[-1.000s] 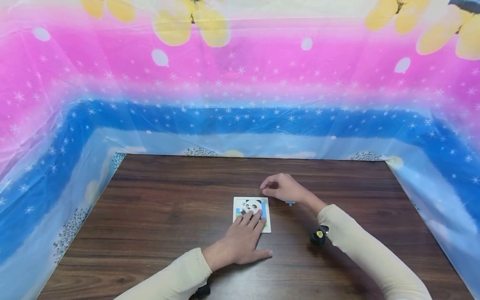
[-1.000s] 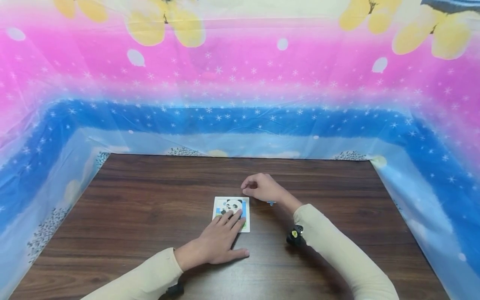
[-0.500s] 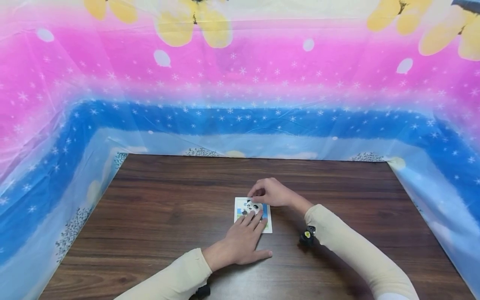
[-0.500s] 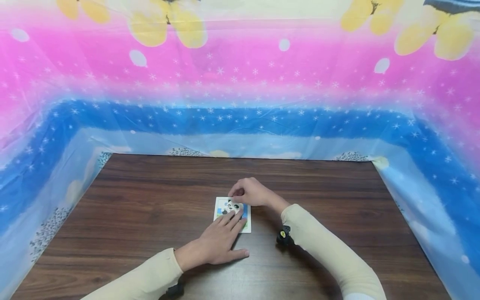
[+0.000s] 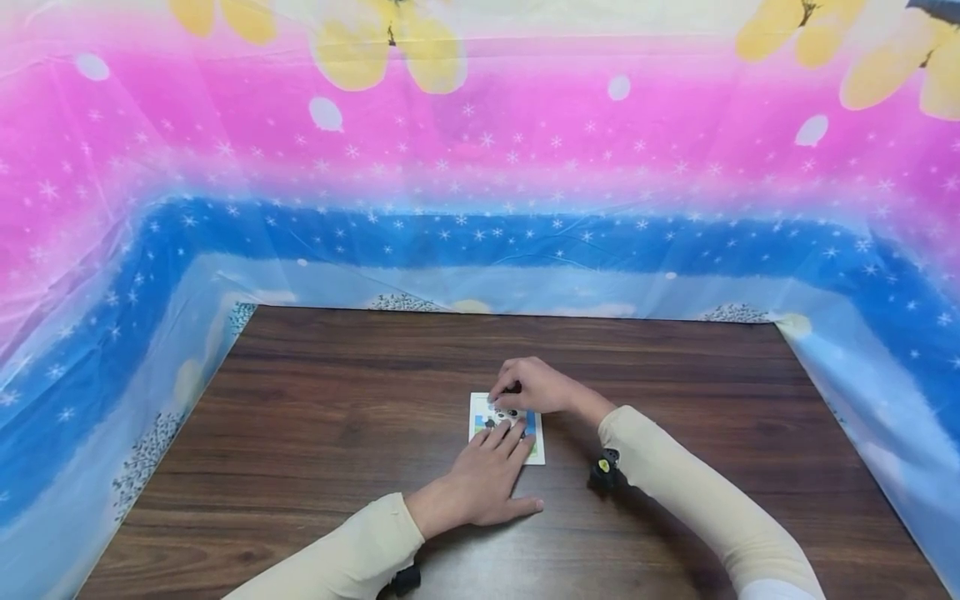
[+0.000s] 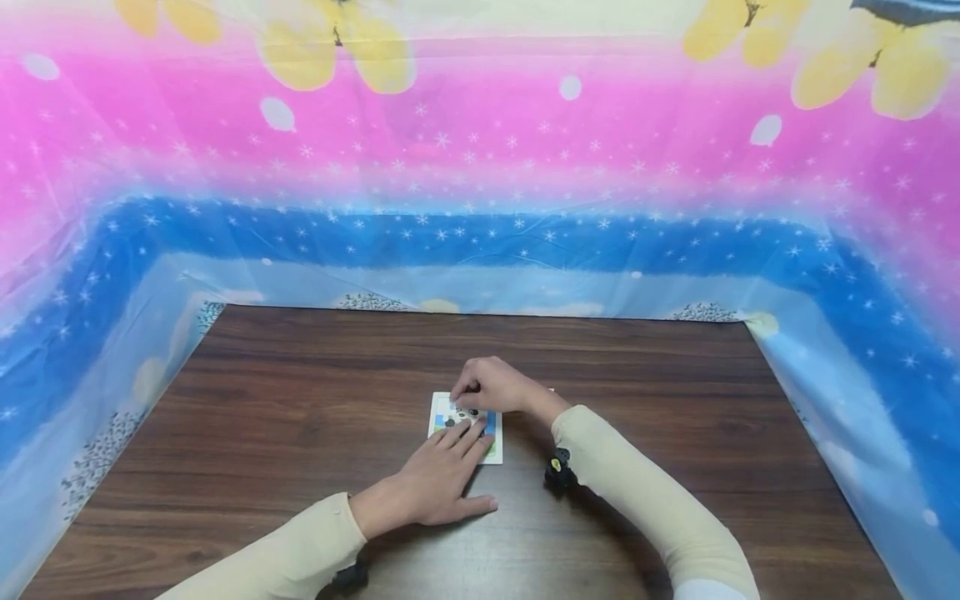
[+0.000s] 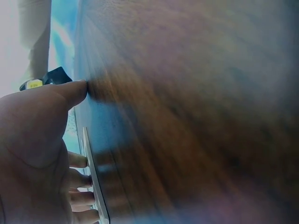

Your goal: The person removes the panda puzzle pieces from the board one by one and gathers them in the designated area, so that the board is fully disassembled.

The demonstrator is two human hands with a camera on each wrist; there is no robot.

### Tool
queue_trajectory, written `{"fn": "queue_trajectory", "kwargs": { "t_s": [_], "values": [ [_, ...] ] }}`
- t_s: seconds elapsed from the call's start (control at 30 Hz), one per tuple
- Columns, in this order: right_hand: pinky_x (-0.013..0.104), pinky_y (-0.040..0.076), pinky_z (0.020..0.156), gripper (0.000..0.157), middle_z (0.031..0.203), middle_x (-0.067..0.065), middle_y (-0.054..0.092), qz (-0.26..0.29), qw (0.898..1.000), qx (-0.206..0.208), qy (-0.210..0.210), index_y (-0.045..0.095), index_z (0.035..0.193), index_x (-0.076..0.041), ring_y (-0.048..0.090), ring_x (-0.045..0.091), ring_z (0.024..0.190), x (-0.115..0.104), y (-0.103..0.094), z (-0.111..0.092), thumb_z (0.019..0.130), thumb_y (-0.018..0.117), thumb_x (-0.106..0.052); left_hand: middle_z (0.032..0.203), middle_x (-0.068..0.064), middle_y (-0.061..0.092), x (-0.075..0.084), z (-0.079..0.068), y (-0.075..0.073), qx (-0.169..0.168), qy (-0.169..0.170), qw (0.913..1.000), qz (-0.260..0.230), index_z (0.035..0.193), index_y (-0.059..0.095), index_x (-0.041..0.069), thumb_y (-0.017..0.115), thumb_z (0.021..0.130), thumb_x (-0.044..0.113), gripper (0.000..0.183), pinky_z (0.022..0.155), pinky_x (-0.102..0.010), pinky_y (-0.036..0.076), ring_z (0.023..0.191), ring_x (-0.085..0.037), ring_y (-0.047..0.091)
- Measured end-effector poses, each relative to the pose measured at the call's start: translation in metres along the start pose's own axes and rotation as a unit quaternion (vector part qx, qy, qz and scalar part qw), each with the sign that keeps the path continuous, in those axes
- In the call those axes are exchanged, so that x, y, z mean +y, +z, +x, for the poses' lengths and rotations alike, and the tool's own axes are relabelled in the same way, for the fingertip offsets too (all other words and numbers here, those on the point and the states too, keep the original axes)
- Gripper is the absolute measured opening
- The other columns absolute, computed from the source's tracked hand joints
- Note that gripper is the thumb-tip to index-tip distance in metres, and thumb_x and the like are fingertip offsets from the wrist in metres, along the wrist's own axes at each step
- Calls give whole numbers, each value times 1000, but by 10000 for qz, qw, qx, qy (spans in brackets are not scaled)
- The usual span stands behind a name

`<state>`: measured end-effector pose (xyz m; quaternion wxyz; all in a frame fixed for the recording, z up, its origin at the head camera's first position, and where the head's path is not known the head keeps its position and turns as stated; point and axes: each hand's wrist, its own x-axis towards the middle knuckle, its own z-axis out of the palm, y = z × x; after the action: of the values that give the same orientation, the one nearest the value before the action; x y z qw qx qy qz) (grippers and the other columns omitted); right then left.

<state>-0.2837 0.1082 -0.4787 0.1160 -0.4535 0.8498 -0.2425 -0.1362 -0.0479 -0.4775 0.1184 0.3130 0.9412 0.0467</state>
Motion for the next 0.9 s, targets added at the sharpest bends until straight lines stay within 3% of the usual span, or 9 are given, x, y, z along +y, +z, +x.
{"fn": "queue_trajectory", "kwargs": {
  "t_s": [0.33,0.6,0.73,0.9],
  "values": [
    [30,49,77,14,105,-2,63,167,9997,-150,84,80,107,-15,54,10,87,-7,-3,-1,99,68,-14,171,-10,17,0,1,1,-40,-46,10000,-44,163,27,10,44,98,71,91,124,-48,23,158,-27,14],
    [28,51,74,17,101,-5,69,423,9988,-59,256,77,113,-15,59,7,82,-8,-3,-5,100,66,-10,170,-12,18,1,0,0,23,1,10000,-61,162,29,9,45,98,70,90,123,-49,24,157,-29,17],
    [27,55,78,20,96,-7,71,781,9960,79,422,74,119,-12,65,6,86,-8,-5,-7,99,68,-11,170,-13,17,0,0,1,40,11,10000,-65,162,29,9,45,97,71,91,123,-50,23,157,-30,17],
    [28,55,73,12,89,-10,71,931,9930,423,584,75,108,-16,65,7,79,-4,-10,-13,98,72,-22,170,-13,17,0,1,1,41,16,10000,-80,162,30,10,45,97,71,91,123,-50,23,157,-31,18]
  ]
}}
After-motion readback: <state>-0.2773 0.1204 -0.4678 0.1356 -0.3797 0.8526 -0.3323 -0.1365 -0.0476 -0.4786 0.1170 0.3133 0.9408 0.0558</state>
